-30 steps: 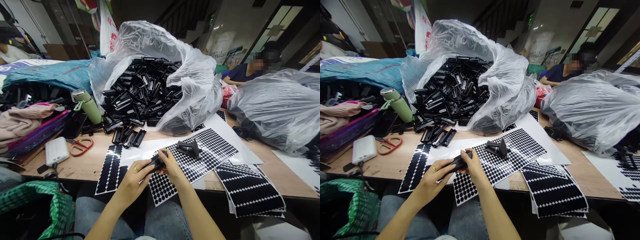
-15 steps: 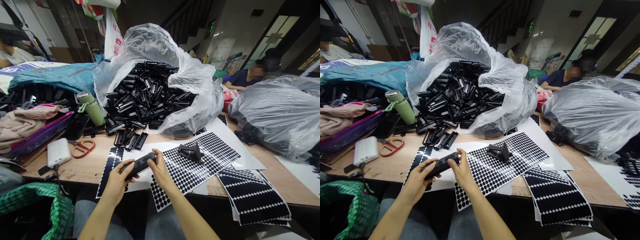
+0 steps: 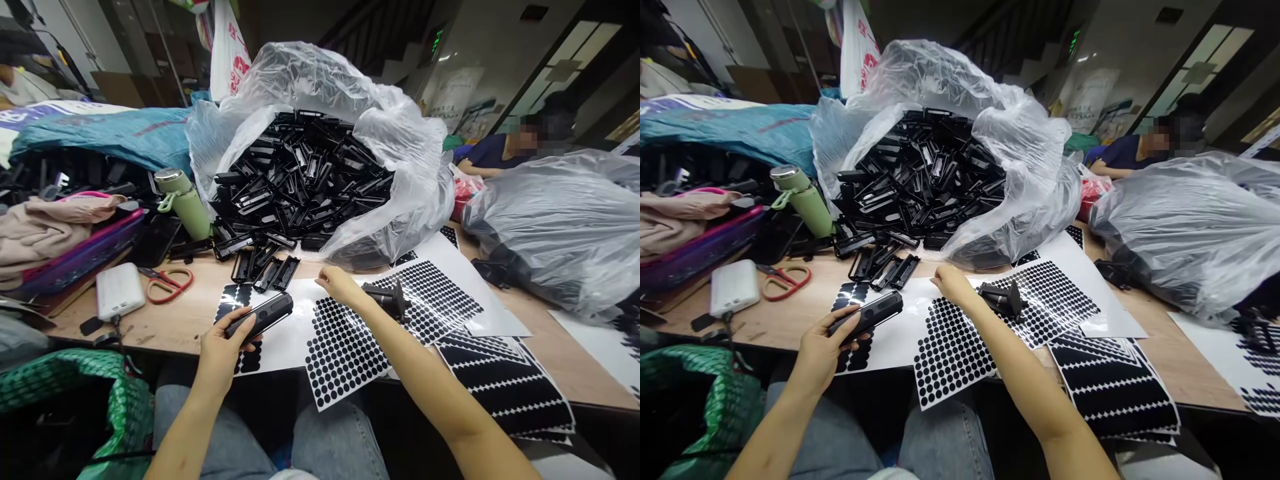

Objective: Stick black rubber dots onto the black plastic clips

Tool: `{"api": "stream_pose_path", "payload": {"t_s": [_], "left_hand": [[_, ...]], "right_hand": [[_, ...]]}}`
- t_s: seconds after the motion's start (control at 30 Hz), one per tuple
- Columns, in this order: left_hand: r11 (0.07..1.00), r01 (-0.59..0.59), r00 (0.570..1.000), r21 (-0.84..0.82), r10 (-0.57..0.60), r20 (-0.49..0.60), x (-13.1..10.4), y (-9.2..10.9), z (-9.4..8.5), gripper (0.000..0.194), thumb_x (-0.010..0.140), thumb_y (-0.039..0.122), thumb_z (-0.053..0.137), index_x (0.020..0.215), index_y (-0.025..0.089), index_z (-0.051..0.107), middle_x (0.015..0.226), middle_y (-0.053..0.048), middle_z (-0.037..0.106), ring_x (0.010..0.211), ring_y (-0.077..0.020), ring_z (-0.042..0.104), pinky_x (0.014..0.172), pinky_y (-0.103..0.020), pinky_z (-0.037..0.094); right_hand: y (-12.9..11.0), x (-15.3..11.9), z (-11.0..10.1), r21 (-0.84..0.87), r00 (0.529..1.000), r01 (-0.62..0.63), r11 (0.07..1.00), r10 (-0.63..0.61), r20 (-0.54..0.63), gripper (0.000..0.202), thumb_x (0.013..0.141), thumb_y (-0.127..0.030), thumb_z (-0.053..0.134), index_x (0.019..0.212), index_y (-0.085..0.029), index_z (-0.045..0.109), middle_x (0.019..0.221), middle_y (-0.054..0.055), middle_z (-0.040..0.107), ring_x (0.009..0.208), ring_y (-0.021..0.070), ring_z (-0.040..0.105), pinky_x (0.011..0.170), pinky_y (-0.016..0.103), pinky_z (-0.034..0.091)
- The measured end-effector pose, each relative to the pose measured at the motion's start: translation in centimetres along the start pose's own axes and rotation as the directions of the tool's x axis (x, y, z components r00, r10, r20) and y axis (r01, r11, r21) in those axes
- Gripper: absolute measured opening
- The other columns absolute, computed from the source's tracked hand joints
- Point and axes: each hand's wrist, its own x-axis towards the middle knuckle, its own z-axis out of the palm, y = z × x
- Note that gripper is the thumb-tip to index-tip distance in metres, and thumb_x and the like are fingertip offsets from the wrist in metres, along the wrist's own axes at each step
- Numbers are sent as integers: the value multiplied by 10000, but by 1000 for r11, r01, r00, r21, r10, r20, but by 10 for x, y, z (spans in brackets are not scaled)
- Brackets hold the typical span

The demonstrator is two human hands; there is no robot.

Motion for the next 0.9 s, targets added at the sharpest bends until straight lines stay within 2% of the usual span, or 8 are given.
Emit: {"api": "stream_pose_path", "payload": {"t_s": [0.13, 0.43, 0.57, 0.63, 0.7, 0.77, 0.83, 0.9], "left_hand": [[1000, -8, 1000, -6, 8, -11, 0, 0, -5, 499, 577, 388, 736, 985, 129, 611, 778, -34, 642, 540, -151, 629, 402, -193, 437], [1000, 3, 1000, 4, -3, -23, 0, 5, -7, 538, 561, 409, 738, 1000, 126, 606, 774, -43, 644, 542, -167, 638, 400, -199, 446], [1000, 11, 1000, 24, -10, -17, 0, 8, -7, 529, 580, 398, 729, 1015, 126, 601, 770, -41, 646, 556, -170, 644, 410, -196, 454], [999, 30, 1000, 40, -30, -6, 2, 9, -6, 522, 579, 388, 732, 1013, 129, 604, 766, -40, 650, 562, -171, 646, 407, -193, 454], [997, 56, 998, 61, -57, 6, 4, 8, -4, 530, 565, 379, 742, 1015, 135, 607, 743, -37, 655, 564, -176, 647, 398, -192, 455], [994, 73, 997, 77, -75, 23, 8, 6, 1, 542, 549, 371, 752, 1021, 146, 611, 711, -31, 658, 561, -184, 648, 388, -196, 458], [993, 75, 995, 90, -80, 54, 11, 5, 9, 529, 542, 365, 758, 1011, 161, 620, 710, -29, 664, 566, -191, 651, 387, -202, 464], [992, 67, 992, 107, -77, 100, 14, 5, 19, 501, 538, 363, 760, 981, 168, 634, 717, -30, 671, 569, -193, 652, 388, -205, 467]], "right_hand": [[19, -7, 34, -29, 1000, -9, 1000, 9, 15, 249, 663, -252, 693, 518, -177, 505, 530, -29, 510, 623, 119, 511, 681, 271, 377], [48, 19, 39, -207, 994, -41, 978, 61, 92, 300, 687, -331, 678, 493, -188, 499, 588, 37, 604, 714, 177, 570, 738, 282, 388], [40, 34, 36, -266, 997, -56, 962, 66, 27, 99, 721, -251, 640, 706, -162, 599, 843, 105, 644, 913, 233, 549, 837, 350, 367], [28, 36, 24, -283, 998, -54, 958, 47, -30, 221, 746, -267, 609, 941, -165, 589, 1035, 113, 602, 1022, 235, 502, 881, 368, 353], [16, 35, -6, -296, 988, -32, 955, -16, -156, 386, 780, -327, 564, 1132, -180, 498, 1167, 105, 533, 1085, 217, 464, 911, 364, 351], [8, 32, -58, -349, 916, 7, 937, -146, -374, 460, 807, -383, 515, 1209, -175, 432, 1202, 108, 500, 1094, 212, 463, 922, 374, 358], [4, 25, -133, -488, 799, -44, 872, -262, -541, 490, 820, -395, 487, 1243, -162, 405, 1233, 123, 471, 1145, 228, 428, 950, 415, 332], [7, 10, -220, -631, 700, -168, 758, -359, -618, 534, 816, -393, 498, 1259, -112, 402, 1263, 172, 443, 1228, 238, 347, 997, 409, 270]]}}
